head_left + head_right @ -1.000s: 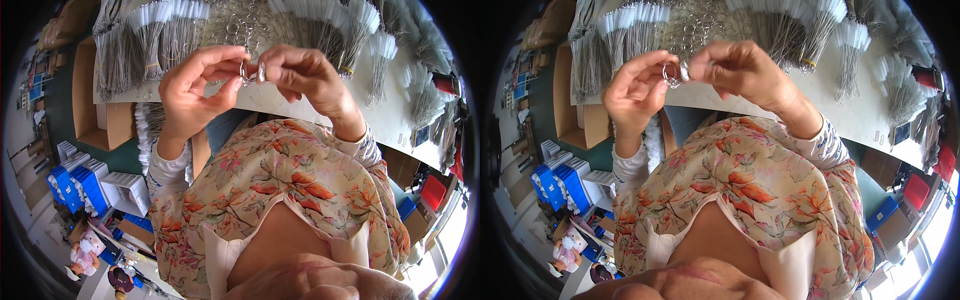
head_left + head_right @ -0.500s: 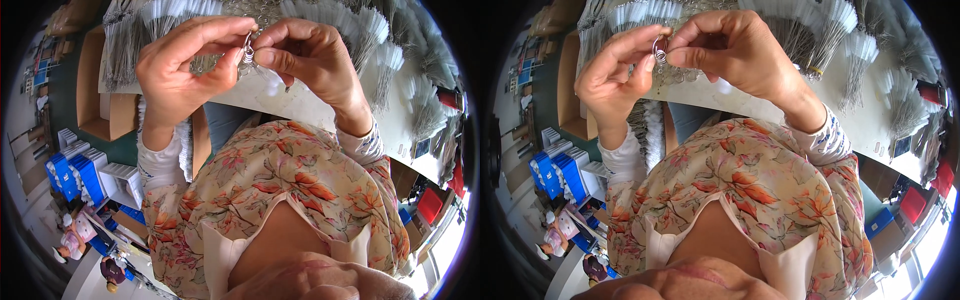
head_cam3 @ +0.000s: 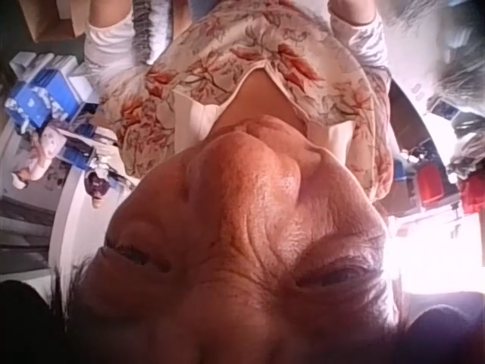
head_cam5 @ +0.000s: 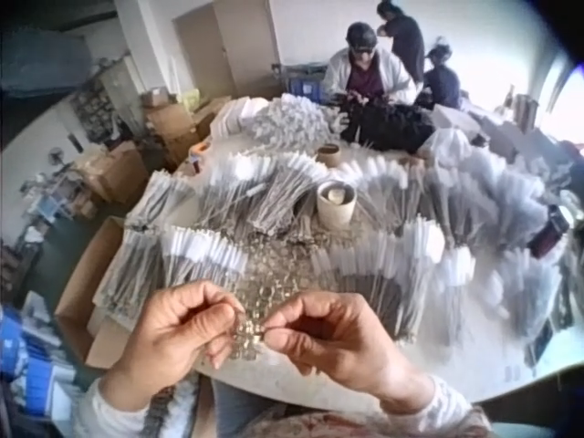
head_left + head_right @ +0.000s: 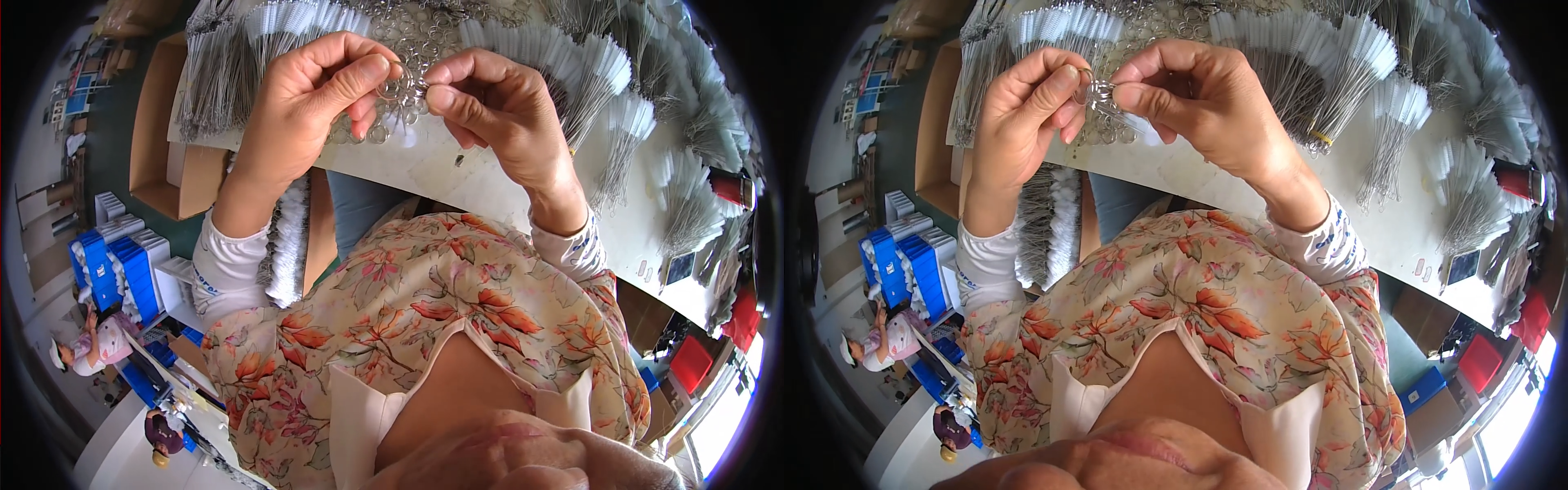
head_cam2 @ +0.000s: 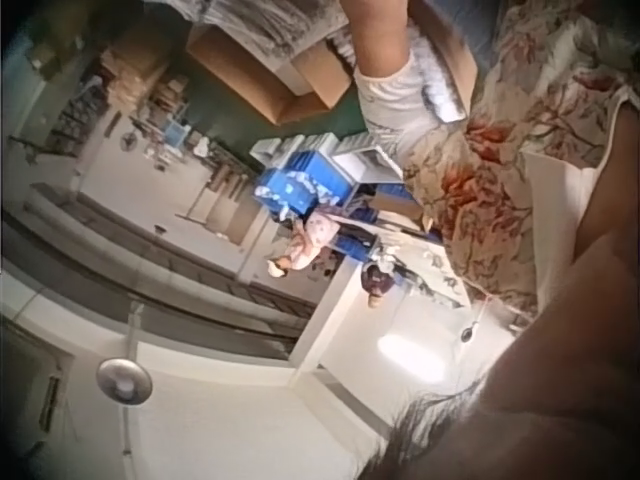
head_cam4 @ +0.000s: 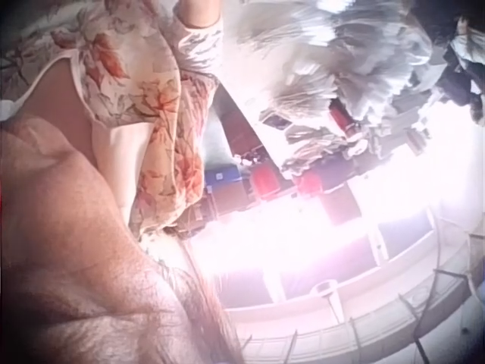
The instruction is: Assembling wire-handle cleaning brushes by attaching metal rings to the handles.
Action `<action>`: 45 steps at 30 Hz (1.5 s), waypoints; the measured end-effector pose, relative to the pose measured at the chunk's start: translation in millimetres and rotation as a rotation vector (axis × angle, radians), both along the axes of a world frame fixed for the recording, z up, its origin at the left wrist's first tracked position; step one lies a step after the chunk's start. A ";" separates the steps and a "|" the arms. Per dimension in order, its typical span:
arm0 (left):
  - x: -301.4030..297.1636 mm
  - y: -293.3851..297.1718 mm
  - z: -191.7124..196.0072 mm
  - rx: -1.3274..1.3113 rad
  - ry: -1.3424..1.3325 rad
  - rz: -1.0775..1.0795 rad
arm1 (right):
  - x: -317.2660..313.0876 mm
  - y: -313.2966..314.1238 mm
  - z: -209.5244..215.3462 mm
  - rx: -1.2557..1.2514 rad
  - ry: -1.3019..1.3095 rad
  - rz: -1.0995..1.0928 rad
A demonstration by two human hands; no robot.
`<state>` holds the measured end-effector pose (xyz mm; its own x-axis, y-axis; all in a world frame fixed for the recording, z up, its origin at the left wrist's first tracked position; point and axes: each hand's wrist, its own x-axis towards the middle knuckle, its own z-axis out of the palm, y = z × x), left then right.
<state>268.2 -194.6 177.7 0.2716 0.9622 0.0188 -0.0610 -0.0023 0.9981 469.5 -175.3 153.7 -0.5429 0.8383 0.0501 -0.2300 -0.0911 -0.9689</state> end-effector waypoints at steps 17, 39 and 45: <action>-6.9 -35.3 15.8 0.201 0.459 0.012 | -12.7 -11.1 -1.4 0.077 -0.002 0.063; -151.3 -178.4 -67.6 0.071 0.743 0.550 | -95.7 -68.2 -86.2 0.089 -0.438 0.374; -108.3 -181.3 -164.2 0.202 0.761 0.652 | -124.9 -78.5 -99.6 0.052 -0.546 0.498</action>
